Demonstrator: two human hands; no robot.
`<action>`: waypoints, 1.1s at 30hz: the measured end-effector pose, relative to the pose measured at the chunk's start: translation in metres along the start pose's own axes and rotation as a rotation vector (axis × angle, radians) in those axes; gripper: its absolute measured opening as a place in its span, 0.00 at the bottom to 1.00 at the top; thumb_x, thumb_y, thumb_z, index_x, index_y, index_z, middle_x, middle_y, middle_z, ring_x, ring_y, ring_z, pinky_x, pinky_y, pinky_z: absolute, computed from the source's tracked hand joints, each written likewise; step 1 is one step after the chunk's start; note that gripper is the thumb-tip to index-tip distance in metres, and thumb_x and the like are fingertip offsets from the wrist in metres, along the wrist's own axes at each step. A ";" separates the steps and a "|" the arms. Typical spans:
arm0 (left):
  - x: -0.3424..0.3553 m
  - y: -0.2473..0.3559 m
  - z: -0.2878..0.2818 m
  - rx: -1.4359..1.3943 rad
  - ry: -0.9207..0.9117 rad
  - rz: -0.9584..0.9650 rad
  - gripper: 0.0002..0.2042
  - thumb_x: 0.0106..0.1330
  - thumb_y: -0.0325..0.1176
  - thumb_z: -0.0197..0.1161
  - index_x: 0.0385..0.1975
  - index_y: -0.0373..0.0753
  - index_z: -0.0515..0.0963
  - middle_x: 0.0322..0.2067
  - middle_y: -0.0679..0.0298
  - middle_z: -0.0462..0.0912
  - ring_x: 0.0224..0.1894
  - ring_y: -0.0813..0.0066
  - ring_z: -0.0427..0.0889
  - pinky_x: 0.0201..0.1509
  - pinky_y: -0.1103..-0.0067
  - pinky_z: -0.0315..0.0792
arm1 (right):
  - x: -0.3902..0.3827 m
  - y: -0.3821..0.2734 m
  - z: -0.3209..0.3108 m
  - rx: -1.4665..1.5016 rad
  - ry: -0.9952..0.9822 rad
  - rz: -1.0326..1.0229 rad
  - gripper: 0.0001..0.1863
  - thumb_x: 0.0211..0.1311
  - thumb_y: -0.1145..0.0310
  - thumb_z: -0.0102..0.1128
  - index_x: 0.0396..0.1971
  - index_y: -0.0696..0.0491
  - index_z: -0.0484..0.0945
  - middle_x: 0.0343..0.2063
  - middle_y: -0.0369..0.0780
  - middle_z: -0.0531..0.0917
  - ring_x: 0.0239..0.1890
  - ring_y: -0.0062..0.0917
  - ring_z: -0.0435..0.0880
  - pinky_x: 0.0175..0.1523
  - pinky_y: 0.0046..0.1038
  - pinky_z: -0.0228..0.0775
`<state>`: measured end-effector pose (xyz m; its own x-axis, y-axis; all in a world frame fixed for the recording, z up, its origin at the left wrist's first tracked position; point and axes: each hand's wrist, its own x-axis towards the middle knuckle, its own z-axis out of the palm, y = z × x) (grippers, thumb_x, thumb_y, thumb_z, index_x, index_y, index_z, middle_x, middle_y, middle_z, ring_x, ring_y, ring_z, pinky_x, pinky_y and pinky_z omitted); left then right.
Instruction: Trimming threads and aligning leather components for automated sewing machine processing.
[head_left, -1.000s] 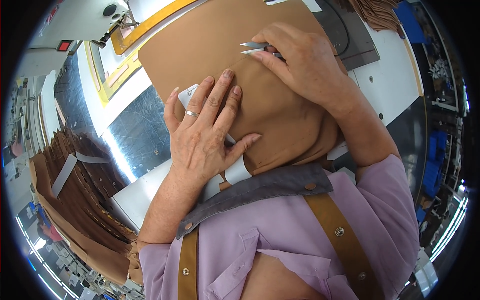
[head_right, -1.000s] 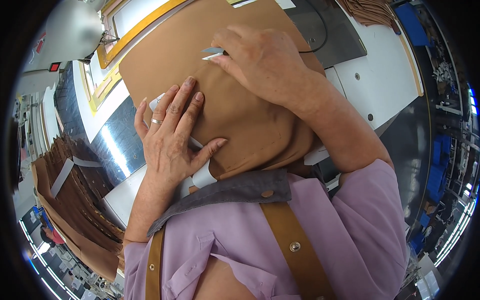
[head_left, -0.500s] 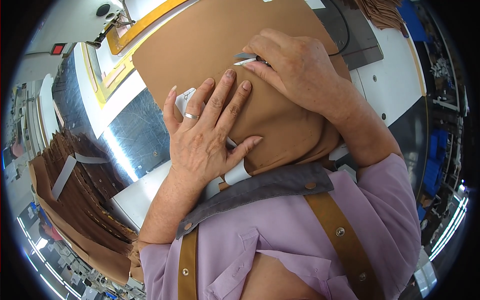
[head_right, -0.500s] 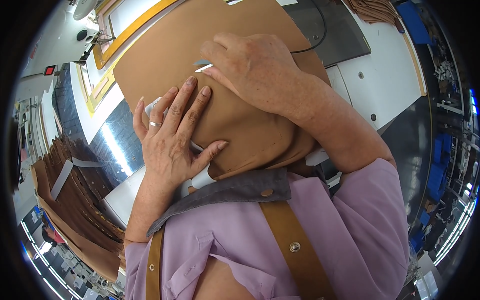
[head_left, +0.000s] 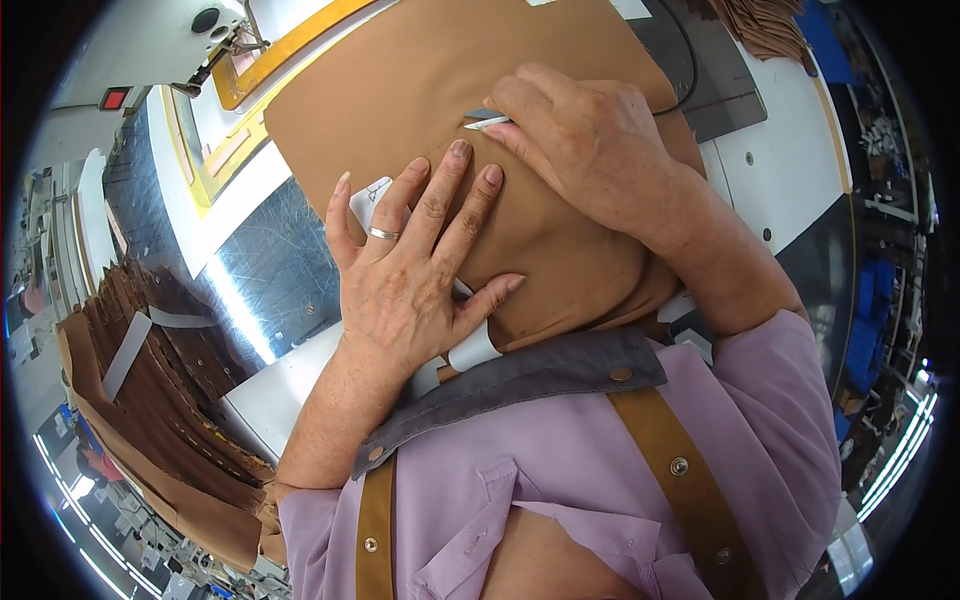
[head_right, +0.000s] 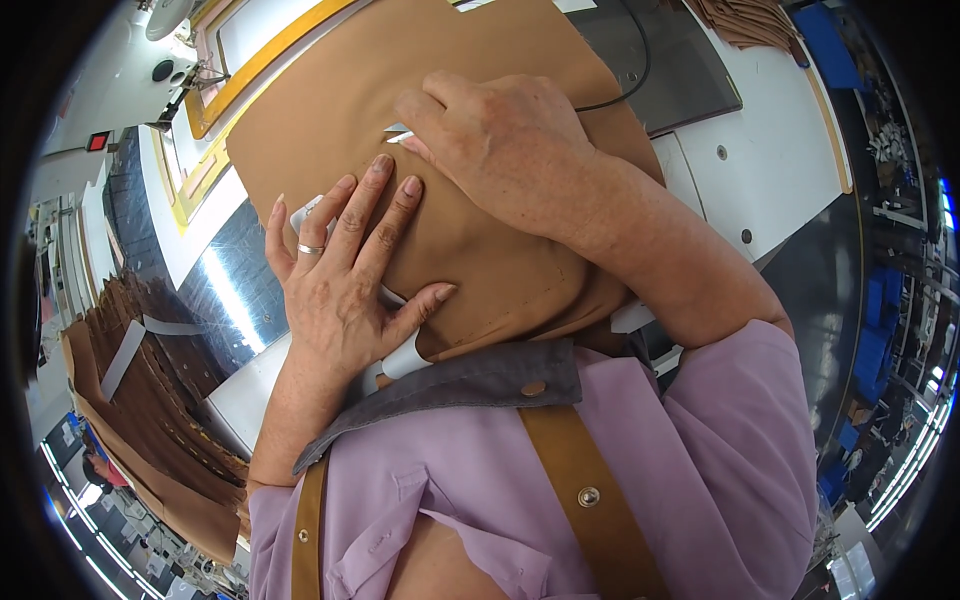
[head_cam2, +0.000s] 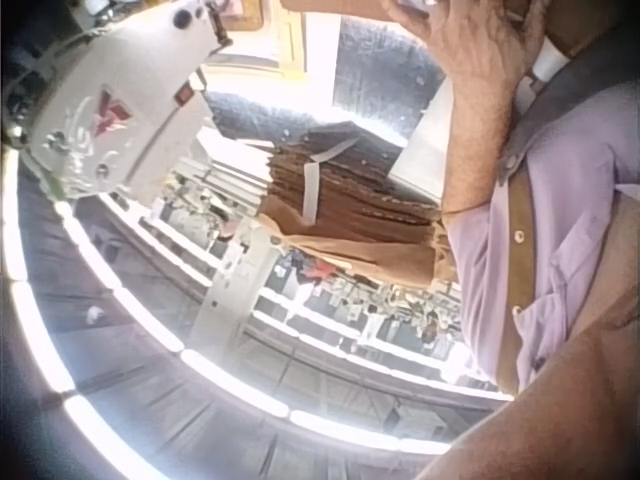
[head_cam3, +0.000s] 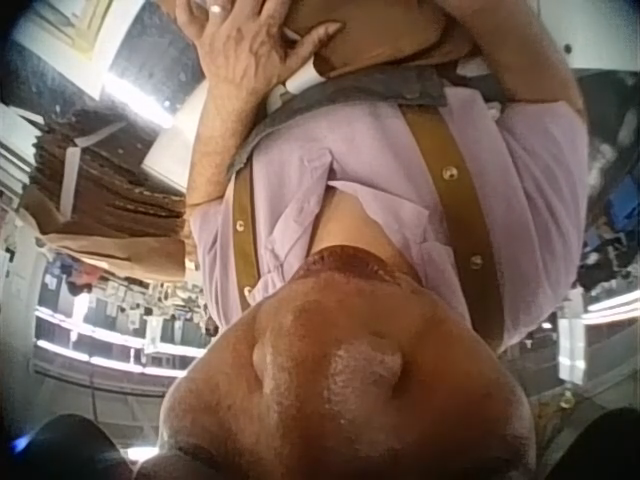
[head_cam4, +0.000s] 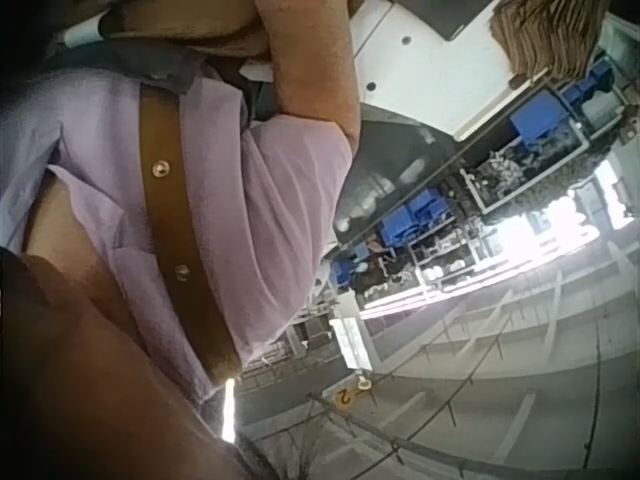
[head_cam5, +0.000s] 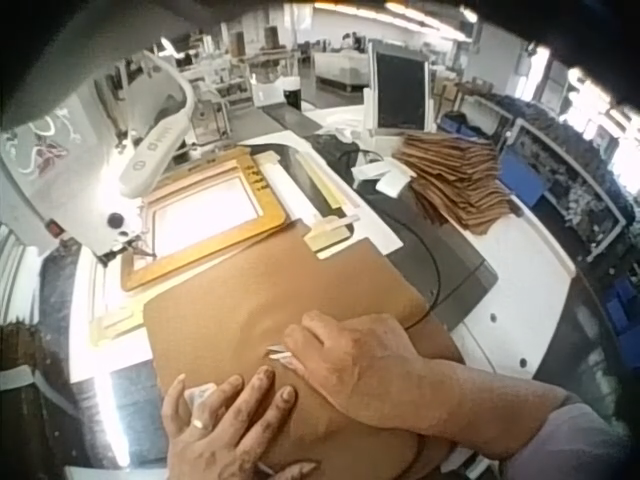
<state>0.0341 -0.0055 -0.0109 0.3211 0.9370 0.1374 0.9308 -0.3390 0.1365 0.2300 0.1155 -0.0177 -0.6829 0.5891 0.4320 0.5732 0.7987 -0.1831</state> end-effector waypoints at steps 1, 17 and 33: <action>0.000 0.000 0.001 -0.002 0.002 0.003 0.41 0.55 0.67 0.69 0.70 0.57 0.73 0.71 0.70 0.71 0.67 0.62 0.72 0.79 0.52 0.39 | -0.001 -0.001 0.001 -0.003 -0.001 0.001 0.10 0.65 0.61 0.67 0.38 0.50 0.77 0.29 0.36 0.79 0.27 0.29 0.87 0.28 0.30 0.79; -0.001 0.000 0.001 -0.050 0.011 0.028 0.41 0.53 0.63 0.73 0.68 0.52 0.75 0.72 0.66 0.71 0.73 0.63 0.68 0.79 0.50 0.36 | -0.001 0.021 -0.004 0.200 0.009 0.070 0.13 0.65 0.59 0.68 0.40 0.51 0.78 0.32 0.39 0.83 0.32 0.37 0.87 0.34 0.37 0.78; 0.002 0.001 -0.001 -0.021 -0.022 0.017 0.41 0.54 0.65 0.70 0.70 0.56 0.74 0.72 0.68 0.70 0.73 0.67 0.68 0.79 0.49 0.37 | -0.003 0.016 -0.006 0.149 -0.019 0.031 0.14 0.63 0.60 0.70 0.41 0.51 0.78 0.32 0.38 0.82 0.31 0.36 0.86 0.33 0.35 0.77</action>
<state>0.0354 -0.0039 -0.0100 0.3413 0.9325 0.1180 0.9213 -0.3568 0.1545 0.2438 0.1261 -0.0164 -0.6751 0.6150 0.4075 0.5216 0.7885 -0.3258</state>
